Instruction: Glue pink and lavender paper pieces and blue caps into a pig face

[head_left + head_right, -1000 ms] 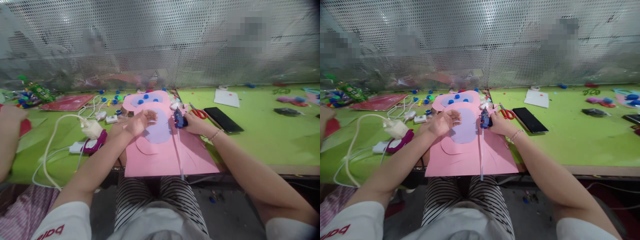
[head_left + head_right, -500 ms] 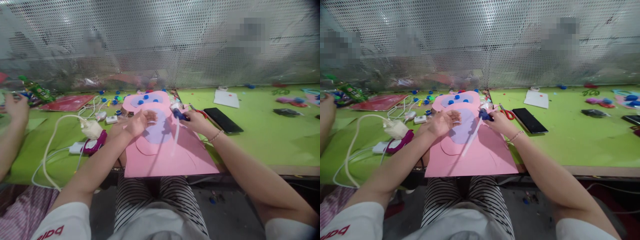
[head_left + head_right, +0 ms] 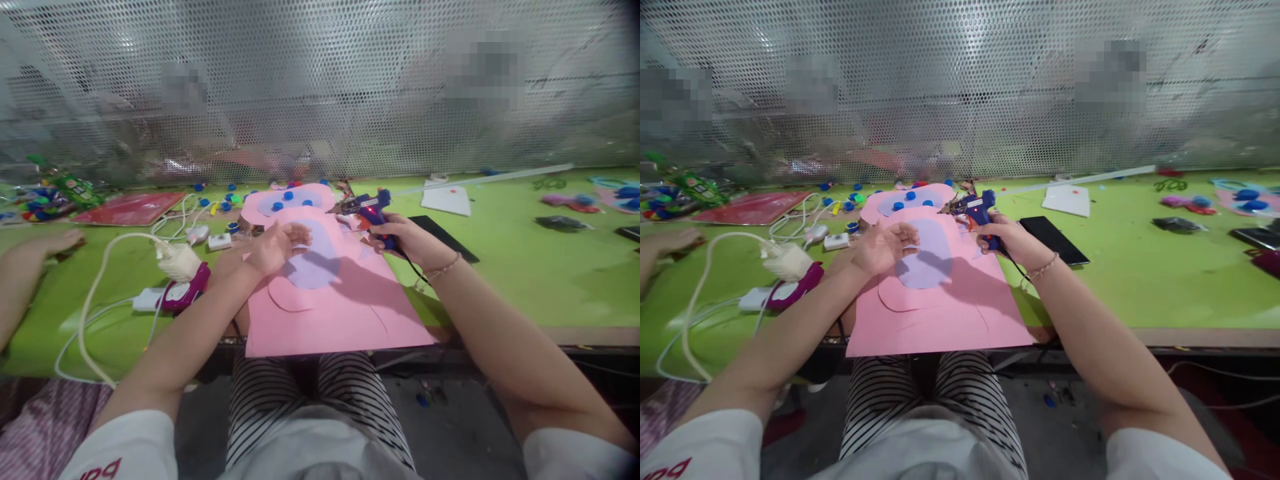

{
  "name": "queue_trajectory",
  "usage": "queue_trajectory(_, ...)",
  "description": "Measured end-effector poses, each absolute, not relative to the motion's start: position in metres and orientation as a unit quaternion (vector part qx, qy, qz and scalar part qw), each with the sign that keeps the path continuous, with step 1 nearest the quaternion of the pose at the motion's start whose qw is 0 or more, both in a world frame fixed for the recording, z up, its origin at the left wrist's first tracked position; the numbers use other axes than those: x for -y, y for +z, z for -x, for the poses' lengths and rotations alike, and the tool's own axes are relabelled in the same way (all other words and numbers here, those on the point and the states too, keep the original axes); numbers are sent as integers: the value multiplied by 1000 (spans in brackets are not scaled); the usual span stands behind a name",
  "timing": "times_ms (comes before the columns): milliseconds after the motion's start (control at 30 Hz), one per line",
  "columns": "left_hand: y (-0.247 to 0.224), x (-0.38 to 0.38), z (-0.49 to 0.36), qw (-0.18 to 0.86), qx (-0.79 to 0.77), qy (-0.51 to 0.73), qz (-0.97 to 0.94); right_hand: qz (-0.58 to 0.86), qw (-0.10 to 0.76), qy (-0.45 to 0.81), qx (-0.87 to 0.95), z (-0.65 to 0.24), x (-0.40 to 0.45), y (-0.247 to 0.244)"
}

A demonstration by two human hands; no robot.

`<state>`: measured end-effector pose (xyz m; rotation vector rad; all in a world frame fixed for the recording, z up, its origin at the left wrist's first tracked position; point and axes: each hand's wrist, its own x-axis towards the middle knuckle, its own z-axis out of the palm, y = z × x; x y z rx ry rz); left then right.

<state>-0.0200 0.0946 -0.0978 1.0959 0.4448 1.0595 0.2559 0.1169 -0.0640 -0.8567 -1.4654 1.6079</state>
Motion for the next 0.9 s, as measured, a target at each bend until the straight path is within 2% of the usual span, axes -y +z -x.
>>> queue_trajectory(200, -98, -95, 20, 709, -180, 463, -501, 337, 348, 634, 603, -274, -116, -46)
queue_trajectory(500, -99, -94, 20, 711, -175, 448, -513, 394, 434, 618, 524, -290, -130, -46)
queue_trajectory(667, -99, -94, 20, 708, -178, 450, -515, 412, 449, 604, 513, -291, -142, -57)
queue_trajectory(800, -99, -94, 20, 712, -172, 450, -511, 434, 472, 498, 584, -289, -150, -67)
queue_trajectory(900, -100, -95, 20, 714, -167, 449, -511, 510, 450, 296, 671, -290, -160, -79)
